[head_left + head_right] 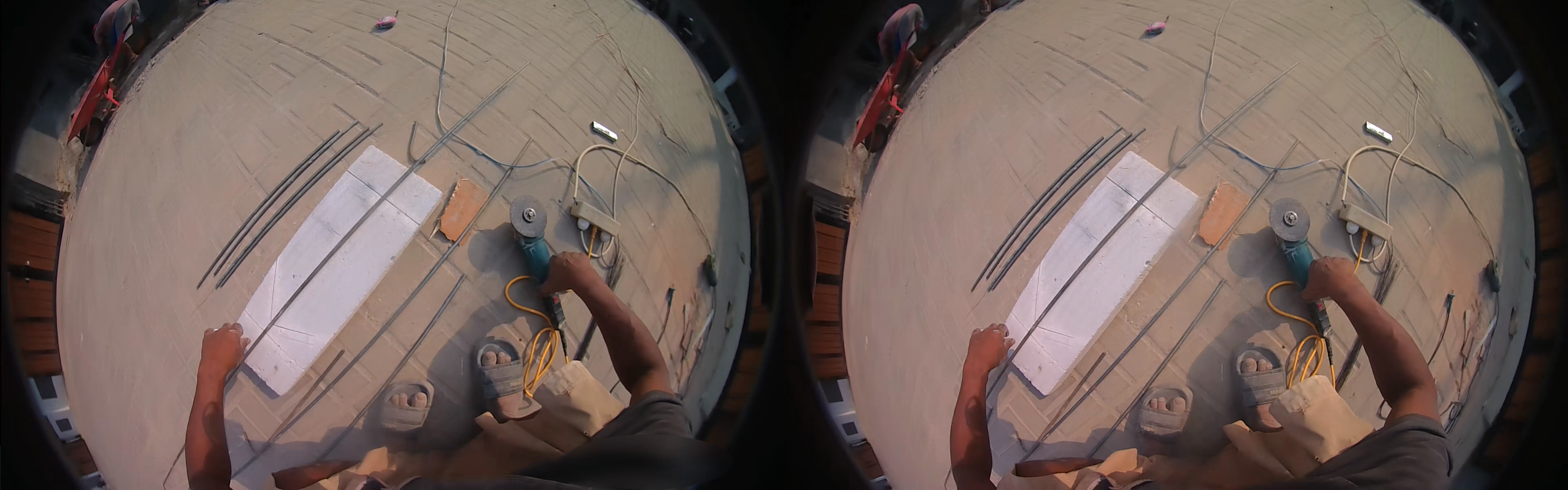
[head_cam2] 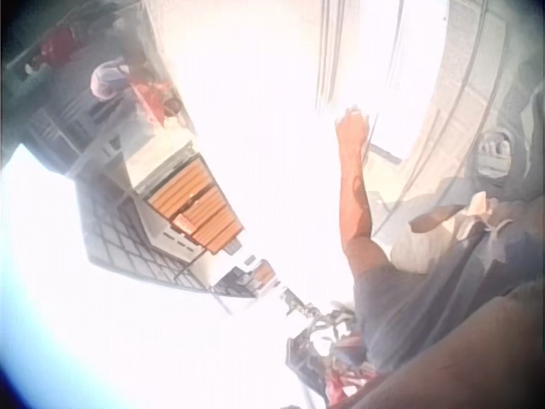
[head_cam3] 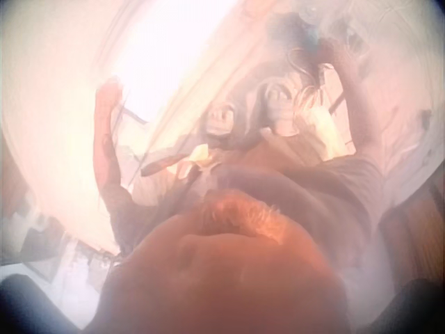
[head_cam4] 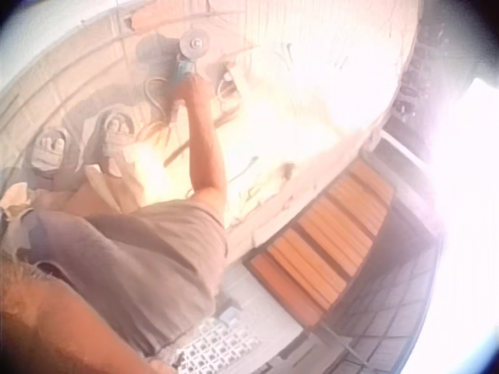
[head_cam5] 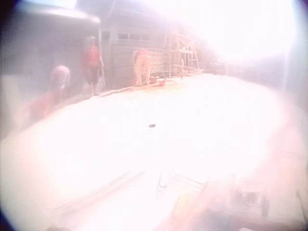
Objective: The person measures metal rods with a tape measure and marks them, then uses an angle grinder to cut the rods to length. The cut pieces are placed on the floor alongside other rods.
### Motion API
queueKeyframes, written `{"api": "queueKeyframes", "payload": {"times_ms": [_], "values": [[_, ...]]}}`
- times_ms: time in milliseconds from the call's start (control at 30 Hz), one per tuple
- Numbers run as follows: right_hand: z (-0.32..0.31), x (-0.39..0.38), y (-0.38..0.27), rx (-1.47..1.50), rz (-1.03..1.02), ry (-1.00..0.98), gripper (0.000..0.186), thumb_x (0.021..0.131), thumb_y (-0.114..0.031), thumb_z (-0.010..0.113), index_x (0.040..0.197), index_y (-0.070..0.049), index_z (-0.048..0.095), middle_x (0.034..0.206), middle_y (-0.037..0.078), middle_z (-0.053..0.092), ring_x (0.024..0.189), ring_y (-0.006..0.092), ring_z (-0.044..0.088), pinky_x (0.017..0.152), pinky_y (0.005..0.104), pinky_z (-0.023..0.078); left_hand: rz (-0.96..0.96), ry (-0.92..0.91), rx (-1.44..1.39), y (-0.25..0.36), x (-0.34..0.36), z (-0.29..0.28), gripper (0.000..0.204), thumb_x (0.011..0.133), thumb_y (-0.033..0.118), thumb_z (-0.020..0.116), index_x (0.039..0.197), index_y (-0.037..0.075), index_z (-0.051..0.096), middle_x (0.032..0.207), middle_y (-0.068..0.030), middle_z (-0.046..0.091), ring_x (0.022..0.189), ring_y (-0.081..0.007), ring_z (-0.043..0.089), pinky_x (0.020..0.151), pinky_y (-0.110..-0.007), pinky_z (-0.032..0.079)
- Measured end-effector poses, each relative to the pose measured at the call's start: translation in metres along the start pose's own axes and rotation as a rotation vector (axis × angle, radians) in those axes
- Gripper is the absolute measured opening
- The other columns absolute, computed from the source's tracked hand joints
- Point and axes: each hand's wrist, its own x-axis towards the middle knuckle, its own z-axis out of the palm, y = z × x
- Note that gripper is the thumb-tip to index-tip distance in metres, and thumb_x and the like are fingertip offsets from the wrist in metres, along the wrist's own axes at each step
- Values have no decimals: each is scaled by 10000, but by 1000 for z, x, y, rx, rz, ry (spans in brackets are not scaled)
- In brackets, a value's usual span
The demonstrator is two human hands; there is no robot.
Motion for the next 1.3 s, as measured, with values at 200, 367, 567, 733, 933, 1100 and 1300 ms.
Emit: {"api": "queueKeyframes", "payload": {"times_ms": [200, 367, 567, 733, 933, 1100, 1300], "values": [[-111, -32, -68, 311, -512, 124, 451, 805, -390, 729, 1029, 1, 709, 925, 192, 719, 887, 328, 704, 790, 418, 536, 472, 657, 3, 78, 117, -111, 388, 980, 326, 597, 1244, 42, 609, 1276, -126, 604, 1220, -295, 550, 1072, -488, 369], [-152, 24, -127, 368, -717, 447, 422, 846, -320, 720, 1113, 2, 664, 969, 199, 709, 924, 340, 689, 806, 434, 527, 492, 917, -244, 165, 242, -153, 461, 1005, 409, 534, 1281, 42, 571, 1365, -155, 549, 1270, -331, 517, 1089, -516, 346], [-173, 74, -152, 681, -911, 442, 402, 834, -261, 747, 1087, 44, 679, 953, 204, 714, 881, 328, 701, 795, 394, 547, 123, 656, -563, 264, 330, -140, 749, 989, 632, 391, 1493, 79, 397, 1576, -157, 322, 1490, -364, 227, 1206, -586, 133], [-203, 107, -145, 824, -851, 472, 403, 819, -241, 755, 1083, 55, 689, 952, 212, 716, 885, 311, 706, 797, 379, 551, -49, 644, -553, 263, 315, -149, 720, 991, 613, 407, 1472, 80, 446, 1584, -158, 312, 1494, -365, 220, 1209, -578, 113], [-260, 177, -155, 911, -746, 606, 413, 810, -235, 752, 1098, 49, 670, 1057, 229, 653, 921, 348, 677, 828, 405, 537, -99, 757, -503, 266, 321, -159, 633, 970, 562, 476, 1351, 63, 562, 1505, -159, 440, 1445, -342, 321, 1194, -565, 149], [-305, 303, -169, 673, -684, 780, 430, 793, -193, 756, 1124, 51, 630, 1090, 260, 624, 1128, 408, 578, 951, 452, 485, -109, 661, -550, 269, 320, -157, 586, 967, 521, 491, 1328, 69, 581, 1500, -155, 443, 1446, -321, 323, 1191, -560, 157], [-415, 422, -177, 567, -377, 963, 463, 816, -115, 680, 1259, -58, 557, 1316, 270, 507, 1198, 439, 542, 962, 509, 502, -83, 639, -524, 270, 323, -159, 601, 914, 502, 545, 1351, 91, 586, 1528, -145, 422, 1446, -307, 344, 1191, -565, 176]]}}
